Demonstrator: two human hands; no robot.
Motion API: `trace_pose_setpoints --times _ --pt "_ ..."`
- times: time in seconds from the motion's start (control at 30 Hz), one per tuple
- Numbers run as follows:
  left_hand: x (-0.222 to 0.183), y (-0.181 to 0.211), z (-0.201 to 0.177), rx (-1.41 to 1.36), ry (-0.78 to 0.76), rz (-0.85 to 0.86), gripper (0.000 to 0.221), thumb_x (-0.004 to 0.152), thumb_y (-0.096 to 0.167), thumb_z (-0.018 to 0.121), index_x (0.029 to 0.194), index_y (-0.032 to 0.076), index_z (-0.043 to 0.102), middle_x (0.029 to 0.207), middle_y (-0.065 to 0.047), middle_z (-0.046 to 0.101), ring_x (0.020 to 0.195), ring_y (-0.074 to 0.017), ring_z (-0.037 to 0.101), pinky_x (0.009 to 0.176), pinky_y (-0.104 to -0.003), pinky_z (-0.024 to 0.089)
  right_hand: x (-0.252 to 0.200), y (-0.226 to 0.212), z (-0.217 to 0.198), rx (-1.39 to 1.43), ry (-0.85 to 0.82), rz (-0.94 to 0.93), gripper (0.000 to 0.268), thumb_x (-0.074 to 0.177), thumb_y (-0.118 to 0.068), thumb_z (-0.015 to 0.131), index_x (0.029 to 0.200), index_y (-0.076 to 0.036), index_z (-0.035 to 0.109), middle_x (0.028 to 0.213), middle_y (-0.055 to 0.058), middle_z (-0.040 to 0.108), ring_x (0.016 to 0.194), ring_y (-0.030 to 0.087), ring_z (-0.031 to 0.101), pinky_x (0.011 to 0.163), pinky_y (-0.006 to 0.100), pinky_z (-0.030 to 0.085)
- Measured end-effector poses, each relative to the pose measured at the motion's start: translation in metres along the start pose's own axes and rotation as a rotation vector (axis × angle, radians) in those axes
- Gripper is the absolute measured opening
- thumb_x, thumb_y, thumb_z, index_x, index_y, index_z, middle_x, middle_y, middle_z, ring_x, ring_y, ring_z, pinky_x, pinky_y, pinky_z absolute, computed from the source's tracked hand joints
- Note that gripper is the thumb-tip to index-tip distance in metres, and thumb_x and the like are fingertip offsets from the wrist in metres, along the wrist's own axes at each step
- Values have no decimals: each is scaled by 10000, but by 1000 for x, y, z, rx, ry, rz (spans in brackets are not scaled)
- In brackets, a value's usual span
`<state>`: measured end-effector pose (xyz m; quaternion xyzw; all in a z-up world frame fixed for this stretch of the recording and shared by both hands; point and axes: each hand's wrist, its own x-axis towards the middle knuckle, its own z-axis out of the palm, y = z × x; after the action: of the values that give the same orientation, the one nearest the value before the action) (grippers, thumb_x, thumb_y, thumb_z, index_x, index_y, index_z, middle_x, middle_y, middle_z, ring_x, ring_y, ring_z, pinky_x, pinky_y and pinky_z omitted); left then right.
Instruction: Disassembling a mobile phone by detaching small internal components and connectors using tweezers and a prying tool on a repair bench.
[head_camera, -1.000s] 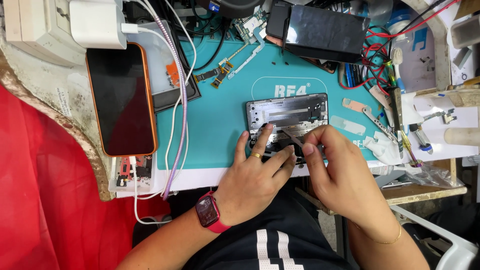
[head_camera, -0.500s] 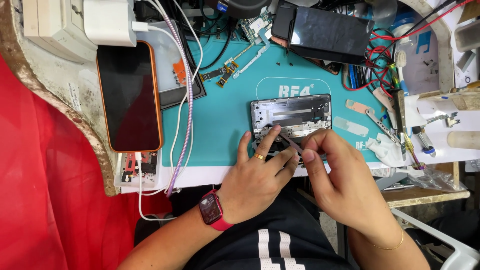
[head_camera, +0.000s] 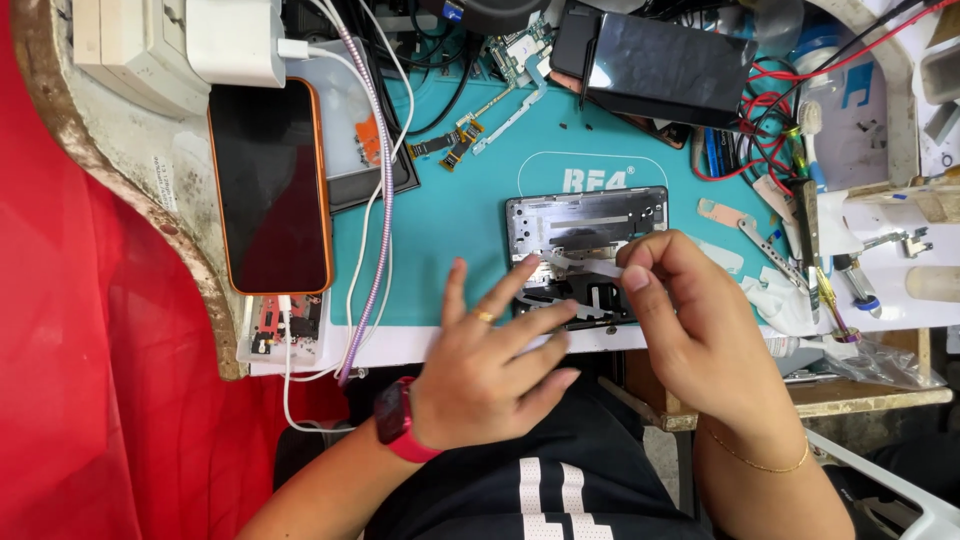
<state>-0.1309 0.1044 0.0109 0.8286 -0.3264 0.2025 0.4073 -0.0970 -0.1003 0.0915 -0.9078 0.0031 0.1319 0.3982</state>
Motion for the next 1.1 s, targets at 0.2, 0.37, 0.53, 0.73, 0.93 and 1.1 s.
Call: trace_pose_setpoints --times 0.2,0.37,0.53,0.73,0.93,1.1 --pt "15 -7 -28 46 188 -356 182 999 159 533 952 91 695 1038 -34 726 1099 -314 679 1127 -539 357 0 5 -6 44 9 -19 177 1080 -237 480 950 -123 515 854 -48 571 720 122 449 702 283 398" --pt "26 -17 -26 -55 87 -457 233 1037 140 492 1148 53 677 1115 -86 715 1065 -294 661 965 -438 462 0 5 -12 53 -11 -86 152 1074 -207 492 953 -122 530 883 -38 578 766 130 480 752 284 413" --pt "42 -21 -18 -238 -16 -487 278 1054 137 437 1180 21 656 1127 -111 697 1056 -310 621 914 -423 504 -2 -2 -17 91 -66 -188 188 1076 -214 483 927 -106 521 890 -5 581 799 149 503 762 281 424" --pt "57 -27 -16 -495 -28 -540 295 1069 225 454 1201 77 673 1201 -76 720 1195 -248 670 1049 -368 512 -1 -9 -27 180 -166 -314 154 1064 -191 459 955 -94 512 1008 44 598 920 175 548 854 296 439" --pt "57 -38 -18 -895 -104 -664 378 1071 312 429 1228 67 670 1138 -113 747 1140 -197 696 1008 -305 513 8 -7 -36 140 -144 -359 136 1059 -170 465 989 -77 534 1064 63 633 986 184 573 918 314 441" --pt "49 -44 -15 -847 28 -815 241 1032 188 511 1097 40 691 965 -85 726 896 -193 742 831 -292 612 25 17 -33 271 -164 -296 117 1087 -132 470 988 -83 508 1014 55 568 915 160 492 827 281 398"
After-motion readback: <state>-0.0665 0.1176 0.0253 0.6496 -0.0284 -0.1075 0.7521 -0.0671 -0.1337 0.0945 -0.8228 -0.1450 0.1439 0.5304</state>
